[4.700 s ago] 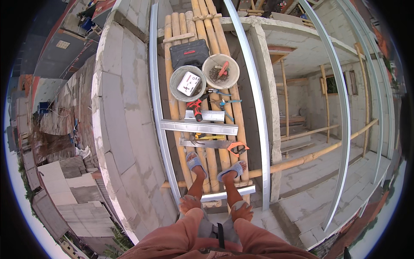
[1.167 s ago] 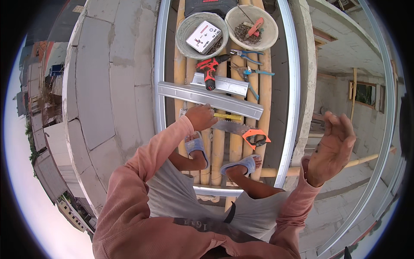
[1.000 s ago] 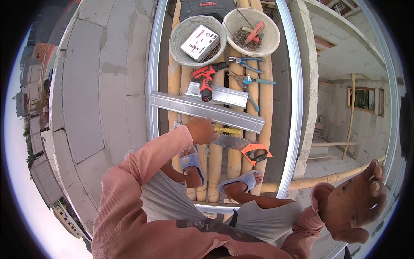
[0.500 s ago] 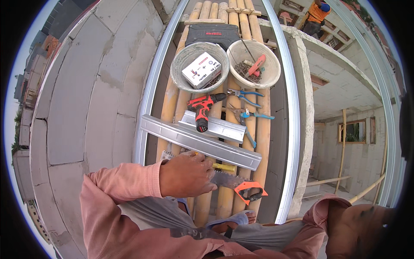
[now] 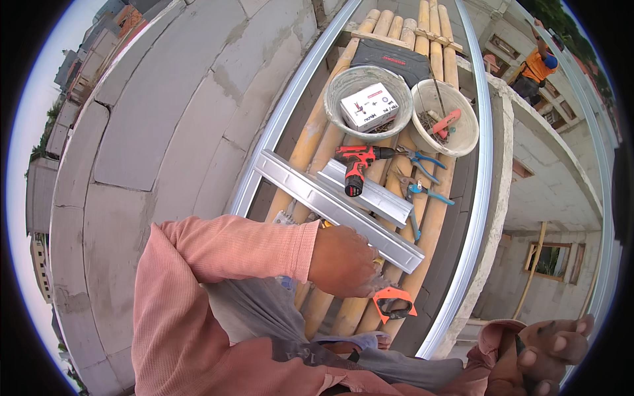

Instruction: The person measures a metal beam with a tape measure, marks it with a pen, and cuts it using shears while standing on a construction platform.

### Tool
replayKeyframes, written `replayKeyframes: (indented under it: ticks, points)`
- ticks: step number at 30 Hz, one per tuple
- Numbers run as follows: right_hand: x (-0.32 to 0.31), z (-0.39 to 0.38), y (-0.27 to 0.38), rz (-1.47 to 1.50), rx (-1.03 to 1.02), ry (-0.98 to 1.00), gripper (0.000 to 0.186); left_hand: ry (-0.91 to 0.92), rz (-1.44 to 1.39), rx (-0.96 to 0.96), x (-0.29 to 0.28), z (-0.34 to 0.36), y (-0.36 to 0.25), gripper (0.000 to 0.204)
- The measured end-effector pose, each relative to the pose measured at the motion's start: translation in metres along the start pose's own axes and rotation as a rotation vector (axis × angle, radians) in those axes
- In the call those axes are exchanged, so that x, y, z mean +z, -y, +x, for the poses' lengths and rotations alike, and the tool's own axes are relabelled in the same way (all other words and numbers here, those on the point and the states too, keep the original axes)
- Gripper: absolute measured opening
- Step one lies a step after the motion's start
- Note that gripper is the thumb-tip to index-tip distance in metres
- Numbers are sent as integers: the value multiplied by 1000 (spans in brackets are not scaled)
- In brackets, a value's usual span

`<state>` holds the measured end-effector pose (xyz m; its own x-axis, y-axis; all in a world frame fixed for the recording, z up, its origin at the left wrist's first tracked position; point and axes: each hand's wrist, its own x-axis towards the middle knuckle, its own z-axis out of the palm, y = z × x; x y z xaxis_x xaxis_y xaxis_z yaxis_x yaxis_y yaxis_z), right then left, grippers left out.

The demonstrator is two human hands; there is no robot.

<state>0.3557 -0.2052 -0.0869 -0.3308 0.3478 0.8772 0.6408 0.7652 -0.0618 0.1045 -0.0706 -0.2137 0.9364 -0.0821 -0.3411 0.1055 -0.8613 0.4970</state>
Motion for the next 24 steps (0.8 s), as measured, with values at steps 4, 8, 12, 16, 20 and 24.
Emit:
replayKeyframes:
  ticks: [4, 8, 12, 16, 20, 24]
  points:
    - [9, -30, -4, -105, 343, 296, 20, 103, 22, -106, -29, 18, 8, 47]
    - [84, -85, -33, 406, 1212, 132, 21, -369, -240, -313, -41, 30, 52, 46]
    - [115, -128, -57, 836, 1421, 290, 30, -699, -985, -383, -41, 43, 76, 54]
    - [132, -134, -54, 1069, 1545, 336, 32, -735, -1418, -378, -41, 52, 73, 58]
    - [143, -136, -55, 1168, 1547, 374, 34, -627, -1412, -328, -37, 57, 74, 57]
    - [142, -128, -55, 1218, 1572, 348, 35, -609, -1285, -329, -37, 59, 77, 53]
